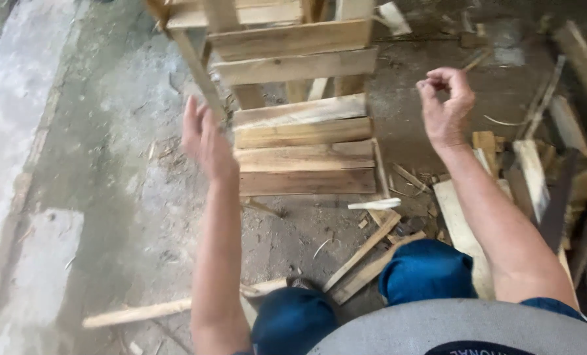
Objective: The person sits on the floor of a woodworking shop assembling a small wooden stool. They sand a small wooden block, fit wooden slats into the stool frame, pick planks from a pile, and hammer slats to secure them to the frame.
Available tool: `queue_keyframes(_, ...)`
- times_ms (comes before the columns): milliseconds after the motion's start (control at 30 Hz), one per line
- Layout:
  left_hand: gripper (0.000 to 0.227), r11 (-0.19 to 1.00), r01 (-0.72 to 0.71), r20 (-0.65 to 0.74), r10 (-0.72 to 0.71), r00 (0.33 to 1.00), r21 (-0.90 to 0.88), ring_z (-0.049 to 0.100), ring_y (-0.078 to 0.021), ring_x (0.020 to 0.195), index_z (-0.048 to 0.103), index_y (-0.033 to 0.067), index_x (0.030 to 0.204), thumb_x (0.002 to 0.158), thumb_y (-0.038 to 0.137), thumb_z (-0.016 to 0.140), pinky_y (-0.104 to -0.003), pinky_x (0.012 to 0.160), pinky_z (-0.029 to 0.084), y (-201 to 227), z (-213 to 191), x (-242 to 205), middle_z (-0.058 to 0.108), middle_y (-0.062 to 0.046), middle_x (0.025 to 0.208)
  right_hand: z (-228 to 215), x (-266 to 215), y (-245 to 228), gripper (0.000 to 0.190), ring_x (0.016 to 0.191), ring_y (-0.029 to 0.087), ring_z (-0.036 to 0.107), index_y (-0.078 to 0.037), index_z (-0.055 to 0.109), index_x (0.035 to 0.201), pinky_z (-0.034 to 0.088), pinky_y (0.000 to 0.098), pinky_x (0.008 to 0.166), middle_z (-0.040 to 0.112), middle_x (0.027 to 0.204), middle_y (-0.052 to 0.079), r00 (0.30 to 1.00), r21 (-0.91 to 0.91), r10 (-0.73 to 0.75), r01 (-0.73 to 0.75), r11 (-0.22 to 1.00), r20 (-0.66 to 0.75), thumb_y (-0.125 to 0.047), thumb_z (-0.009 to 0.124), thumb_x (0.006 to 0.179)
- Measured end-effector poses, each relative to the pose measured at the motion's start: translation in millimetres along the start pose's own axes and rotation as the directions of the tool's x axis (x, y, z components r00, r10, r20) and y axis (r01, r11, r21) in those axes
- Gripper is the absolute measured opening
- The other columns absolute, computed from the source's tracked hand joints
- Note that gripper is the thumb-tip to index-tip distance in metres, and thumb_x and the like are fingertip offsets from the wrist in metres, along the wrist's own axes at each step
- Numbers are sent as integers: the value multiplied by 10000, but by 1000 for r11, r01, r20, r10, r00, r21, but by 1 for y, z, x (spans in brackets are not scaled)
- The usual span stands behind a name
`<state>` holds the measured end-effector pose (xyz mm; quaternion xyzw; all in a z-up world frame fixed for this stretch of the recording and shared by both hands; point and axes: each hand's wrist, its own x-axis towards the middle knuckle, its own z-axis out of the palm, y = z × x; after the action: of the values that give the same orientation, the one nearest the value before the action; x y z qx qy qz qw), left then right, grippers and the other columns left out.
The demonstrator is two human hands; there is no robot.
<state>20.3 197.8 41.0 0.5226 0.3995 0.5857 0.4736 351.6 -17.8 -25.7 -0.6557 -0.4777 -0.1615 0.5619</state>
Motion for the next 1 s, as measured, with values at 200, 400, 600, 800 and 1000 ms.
queue_keyframes(200, 427, 999, -39, 54, 37, 998, 27, 614, -363, 1236, 558, 31, 1434, 1019, 121, 608, -520, 1065, 494, 51, -7, -72, 657, -259, 1250, -17, -14, 19, 193, 856, 270, 700, -16, 700, 1099, 553, 372, 793, 698, 938, 156, 993, 22, 112, -111, 994, -33, 55, 821, 966)
queue_keyframes(400, 399, 1000, -25, 188, 23, 982, 6, 570, -371, 1277, 535, -20, 1421, 1045, 113, 543, -524, 1106, 448, 82, -3, -116, 629, -260, 1266, 0, -6, 12, 190, 877, 223, 692, -18, 701, 1085, 559, 319, 815, 685, 942, 123, 984, 99, 177, -175, 980, -5, 40, 816, 945)
queue_keyframes(600, 366, 972, 217, 469, -233, 852, 88, 579, -385, 1319, 667, 10, 1297, 996, 208, 605, -507, 1118, 447, 124, 1, -191, 688, -222, 1289, 27, 3, 15, 205, 872, 212, 686, -2, 692, 1112, 579, 303, 803, 658, 961, 129, 974, 163, 208, -220, 962, 88, 10, 823, 954)
queue_keyframes(800, 344, 999, -15, 821, -19, 570, 33, 672, -326, 1183, 633, 19, 1268, 960, 168, 594, -424, 985, 609, 119, 0, -237, 682, -226, 1276, 41, 20, -10, 215, 847, 162, 567, 23, 634, 1071, 524, 284, 745, 611, 994, 99, 981, 193, 136, -161, 968, 137, 96, 725, 891)
queue_keyframes(1000, 369, 944, -329, 839, 150, 523, 36, 692, -309, 973, 675, -49, 1218, 852, -11, 660, -370, 810, 596, 119, 0, -246, 722, -220, 1152, 68, 34, 5, 378, 931, 218, 593, 1, 622, 1214, 557, 322, 790, 617, 1084, 136, 978, -113, 139, -122, 986, 154, 35, 791, 878)
